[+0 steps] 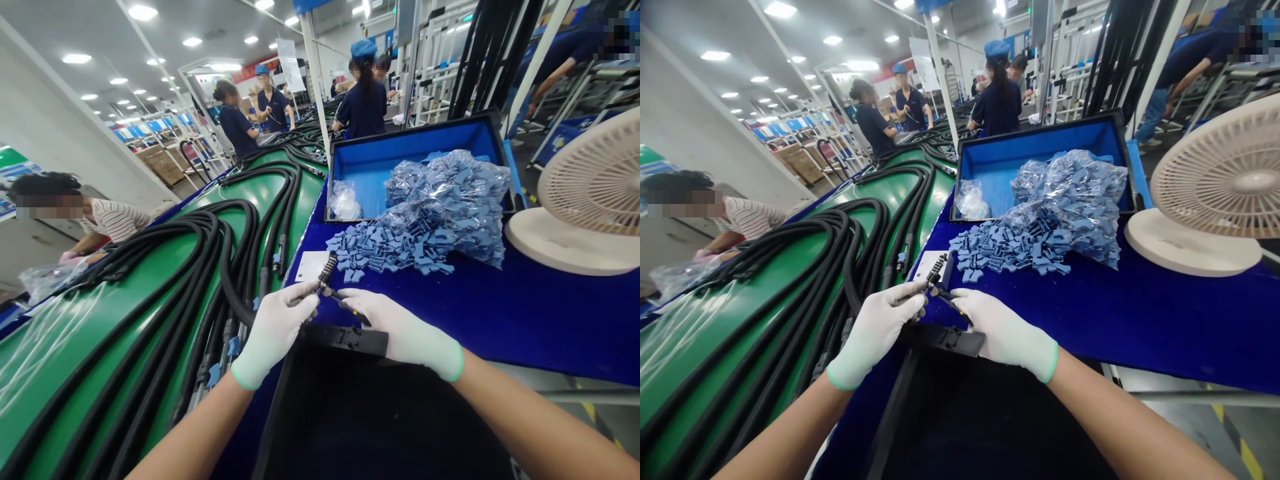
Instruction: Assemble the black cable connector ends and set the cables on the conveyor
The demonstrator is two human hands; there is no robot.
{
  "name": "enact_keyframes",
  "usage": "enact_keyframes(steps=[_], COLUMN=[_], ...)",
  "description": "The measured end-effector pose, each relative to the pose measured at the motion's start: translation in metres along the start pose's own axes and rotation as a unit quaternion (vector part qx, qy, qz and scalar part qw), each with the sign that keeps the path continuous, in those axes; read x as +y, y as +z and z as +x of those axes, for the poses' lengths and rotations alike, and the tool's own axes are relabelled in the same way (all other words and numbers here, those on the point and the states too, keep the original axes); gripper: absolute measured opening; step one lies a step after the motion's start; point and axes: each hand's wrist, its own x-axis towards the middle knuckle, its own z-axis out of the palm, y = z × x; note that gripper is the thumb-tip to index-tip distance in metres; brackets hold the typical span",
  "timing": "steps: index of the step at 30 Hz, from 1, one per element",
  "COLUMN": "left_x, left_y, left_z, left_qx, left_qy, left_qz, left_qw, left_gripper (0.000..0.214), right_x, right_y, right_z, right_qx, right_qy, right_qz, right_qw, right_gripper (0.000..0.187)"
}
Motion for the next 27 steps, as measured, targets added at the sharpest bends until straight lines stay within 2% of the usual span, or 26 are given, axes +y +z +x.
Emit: enact_keyframes(steps=[5,10,15,18,22,24,27], left_x=[-0.001,0.000,0.003,0.011,0.022,0.025,0.027], left_y=[0.004,0.005,0.005,0.007,0.008,0.010,0.020], left_z=[-0.001,-0.004,0.006,0.023,0.045,0.049,0.048], left_qx=[0.016,0.030,-0.023,-0.041,-0.116,-0.121,-0.074], left_qy=[0.045,0.084,0.059,0.101,0.150,0.160,0.171], left_qz=[0.053,0.095,0.065,0.056,0.079,0.092,0.140], left_qw=[0.997,0.991,0.996,0.992,0.979,0.975,0.972], left_gripper=[0.034,0.029,0.044,0.047,0.041,0.044,0.048], right_x=[-0.002,0.003,0.020,0.025,0.026,0.026,0.026], right_y=[0.000,0.005,0.019,0.024,0.020,0.015,0.006], right_z=[-0.003,-0.010,-0.012,-0.008,-0.005,-0.005,-0.007], right_qx=[-0.004,0.008,0.010,0.013,0.026,0.042,0.042], right_qy=[0.023,0.050,0.100,0.130,0.200,0.227,0.234], right_qz=[-0.014,-0.036,-0.106,-0.143,-0.118,-0.092,-0.052], right_qw=[1.000,0.998,0.989,0.981,0.972,0.969,0.970], right_gripper=[0.043,0.028,0.026,0.024,0.012,0.023,0.044])
